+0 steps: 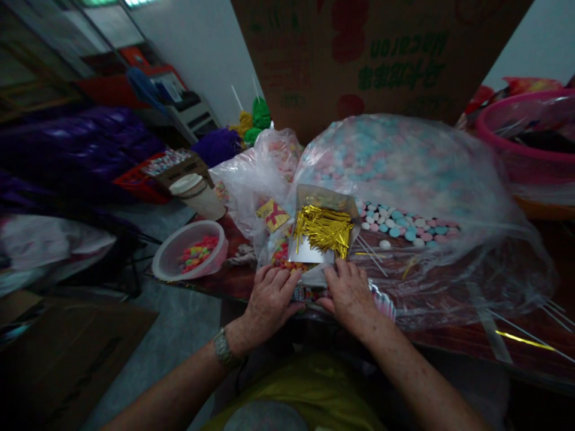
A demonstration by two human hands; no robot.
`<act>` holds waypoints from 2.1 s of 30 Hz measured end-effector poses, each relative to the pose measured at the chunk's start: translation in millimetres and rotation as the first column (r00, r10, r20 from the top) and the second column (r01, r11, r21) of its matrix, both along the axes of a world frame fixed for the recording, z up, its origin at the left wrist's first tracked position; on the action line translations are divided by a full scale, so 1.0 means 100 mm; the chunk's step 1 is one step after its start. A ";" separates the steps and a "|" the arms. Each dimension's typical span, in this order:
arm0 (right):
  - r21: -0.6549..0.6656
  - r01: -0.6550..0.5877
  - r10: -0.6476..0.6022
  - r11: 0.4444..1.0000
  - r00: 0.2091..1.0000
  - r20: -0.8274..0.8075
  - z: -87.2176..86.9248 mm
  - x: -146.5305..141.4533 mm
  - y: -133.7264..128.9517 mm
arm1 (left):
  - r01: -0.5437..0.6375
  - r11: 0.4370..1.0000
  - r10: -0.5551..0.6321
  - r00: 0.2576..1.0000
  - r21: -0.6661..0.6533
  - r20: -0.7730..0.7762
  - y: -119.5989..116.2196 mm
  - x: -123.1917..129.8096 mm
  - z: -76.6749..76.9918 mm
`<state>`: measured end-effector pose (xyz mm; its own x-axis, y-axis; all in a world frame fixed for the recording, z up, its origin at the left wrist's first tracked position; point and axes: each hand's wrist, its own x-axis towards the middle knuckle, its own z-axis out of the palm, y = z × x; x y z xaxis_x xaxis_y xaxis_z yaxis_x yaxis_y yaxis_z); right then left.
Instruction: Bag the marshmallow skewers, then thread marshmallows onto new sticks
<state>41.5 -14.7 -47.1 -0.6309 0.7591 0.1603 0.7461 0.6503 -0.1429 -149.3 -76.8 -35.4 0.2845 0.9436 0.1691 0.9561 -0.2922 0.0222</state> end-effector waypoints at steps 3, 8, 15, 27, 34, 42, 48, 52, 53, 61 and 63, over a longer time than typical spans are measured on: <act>0.037 0.004 -0.003 0.999 1.000 -0.021 -0.09 0.03 -0.08 | -0.009 0.999 0.008 1.000 -0.052 -0.026 0.04 0.03 0.06; 0.044 -0.007 0.009 0.999 0.998 -0.064 -0.20 0.07 -0.17 | -0.095 0.979 0.095 0.995 -0.181 -0.009 0.19 0.03 0.15; 0.078 -0.101 0.114 0.992 0.978 -0.174 -0.34 0.14 -0.17 | 0.010 0.893 -0.033 0.998 -0.451 -0.044 0.55 0.04 0.31; 0.134 0.133 -0.117 0.982 0.986 -0.117 -0.29 0.42 -0.23 | 0.062 0.945 -0.096 0.991 -0.321 -0.091 0.31 0.20 0.24; 0.356 0.112 -0.014 0.928 0.964 -0.267 -0.46 0.41 -0.44 | 0.084 0.956 -0.094 0.995 -0.281 -0.025 0.19 0.20 0.18; 0.317 0.176 -0.110 0.932 0.970 -0.216 -0.36 0.53 -0.43 | 0.210 0.965 -0.208 0.978 -0.155 0.030 0.14 0.23 0.12; 0.309 0.244 -0.212 0.919 0.968 -0.134 -0.36 0.57 -0.48 | 0.180 0.975 -0.169 0.982 -0.131 0.088 0.27 0.21 0.12; 0.351 0.137 -0.094 0.926 0.986 -0.138 -0.36 0.52 -0.54 | 0.270 0.937 -0.231 0.955 -0.223 0.186 0.29 0.06 0.19; 0.310 0.122 -0.087 0.943 0.988 -0.125 -0.33 0.50 -0.53 | 0.280 0.932 -0.238 0.952 -0.231 0.194 0.28 0.03 0.20; 0.100 0.010 -0.002 0.995 0.997 -0.081 -0.30 0.35 -0.25 | 0.335 0.887 -0.175 0.881 -0.317 0.441 0.28 -0.15 0.22; 0.097 -0.021 0.030 0.995 0.995 -0.093 -0.34 0.35 -0.23 | 0.391 0.844 -0.123 0.808 -0.368 0.576 0.29 -0.21 0.25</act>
<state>76.7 -38.1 -81.1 -0.6285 0.7214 0.2907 0.7154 0.6829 -0.1479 -169.9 -47.9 -10.8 0.5239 0.8497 -0.0594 0.6486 -0.3527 0.6745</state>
